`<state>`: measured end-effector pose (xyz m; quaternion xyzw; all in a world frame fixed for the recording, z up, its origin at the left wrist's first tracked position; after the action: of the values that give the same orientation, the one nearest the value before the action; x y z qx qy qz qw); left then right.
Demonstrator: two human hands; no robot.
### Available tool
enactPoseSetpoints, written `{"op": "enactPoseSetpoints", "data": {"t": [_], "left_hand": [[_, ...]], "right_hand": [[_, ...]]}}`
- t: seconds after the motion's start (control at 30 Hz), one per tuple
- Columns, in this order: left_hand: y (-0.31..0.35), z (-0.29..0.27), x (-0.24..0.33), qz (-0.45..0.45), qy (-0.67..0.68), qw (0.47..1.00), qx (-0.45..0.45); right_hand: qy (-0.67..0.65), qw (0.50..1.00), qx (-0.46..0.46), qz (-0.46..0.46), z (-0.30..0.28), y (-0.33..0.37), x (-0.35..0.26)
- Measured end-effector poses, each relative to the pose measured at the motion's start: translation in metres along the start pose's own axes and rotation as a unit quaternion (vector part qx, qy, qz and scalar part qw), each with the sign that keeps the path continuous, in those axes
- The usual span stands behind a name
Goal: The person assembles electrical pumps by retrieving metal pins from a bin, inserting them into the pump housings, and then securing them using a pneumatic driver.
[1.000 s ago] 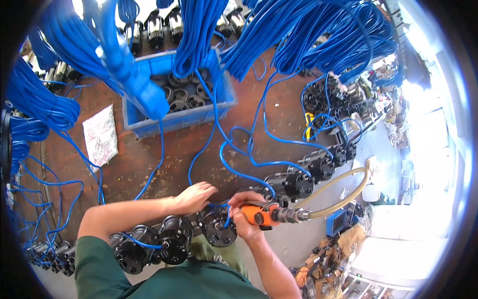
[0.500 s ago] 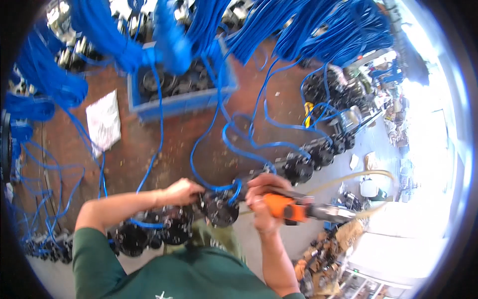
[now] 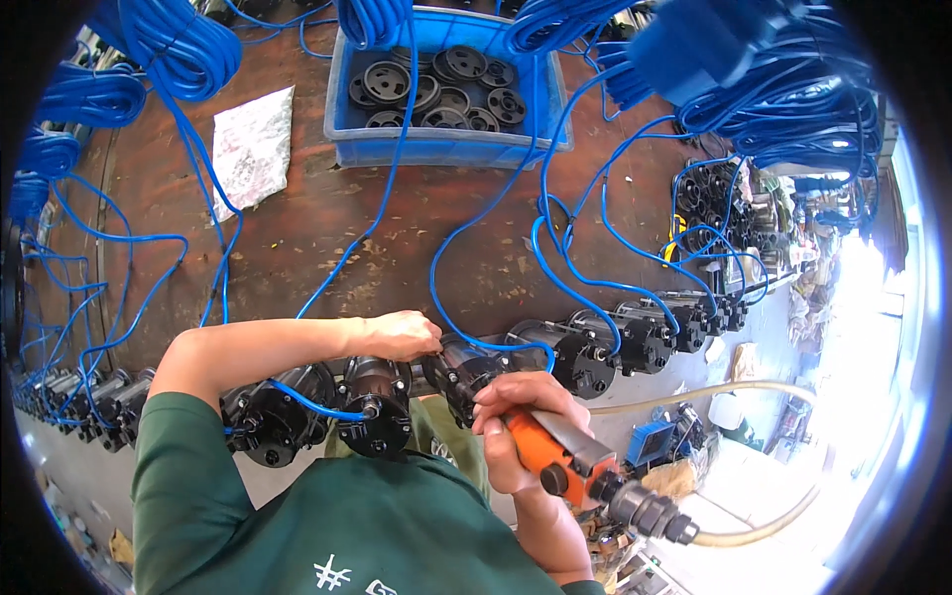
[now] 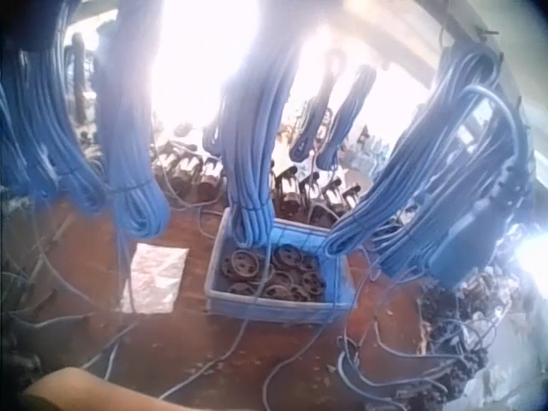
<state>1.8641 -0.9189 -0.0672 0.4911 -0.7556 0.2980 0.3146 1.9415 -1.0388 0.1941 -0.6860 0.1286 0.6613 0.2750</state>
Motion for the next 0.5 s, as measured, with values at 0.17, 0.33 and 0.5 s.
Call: {"op": "enactPoseSetpoints", "data": {"t": [0.17, 0.33, 0.5], "left_hand": [[0.006, 0.006, -0.002, -0.021, -0.004, 1.0, -0.011], [0.008, 0.005, 0.002, -0.03, -0.008, 1.0, -0.006], [0.002, -0.007, 0.008, -0.028, -0.053, 0.997, -0.039]], "right_hand": [[0.075, 0.995, -0.072, 0.001, 0.01, -0.004, 0.019], [0.102, 0.99, -0.091, -0.027, 0.006, -0.002, 0.035], [0.098, 0.992, -0.08, 0.004, 0.008, -0.005, 0.032]]}}
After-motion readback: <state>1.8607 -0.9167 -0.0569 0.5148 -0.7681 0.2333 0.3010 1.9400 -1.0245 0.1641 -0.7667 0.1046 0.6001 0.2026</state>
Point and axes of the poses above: each hand's wrist, its own y-axis away from the middle knuckle, its own z-axis out of the palm, x = y × z, the point moved 3 cm from there along -y, towards the middle knuckle, and after that the axes turned 4 degrees about -x, right-handed, at the moved point
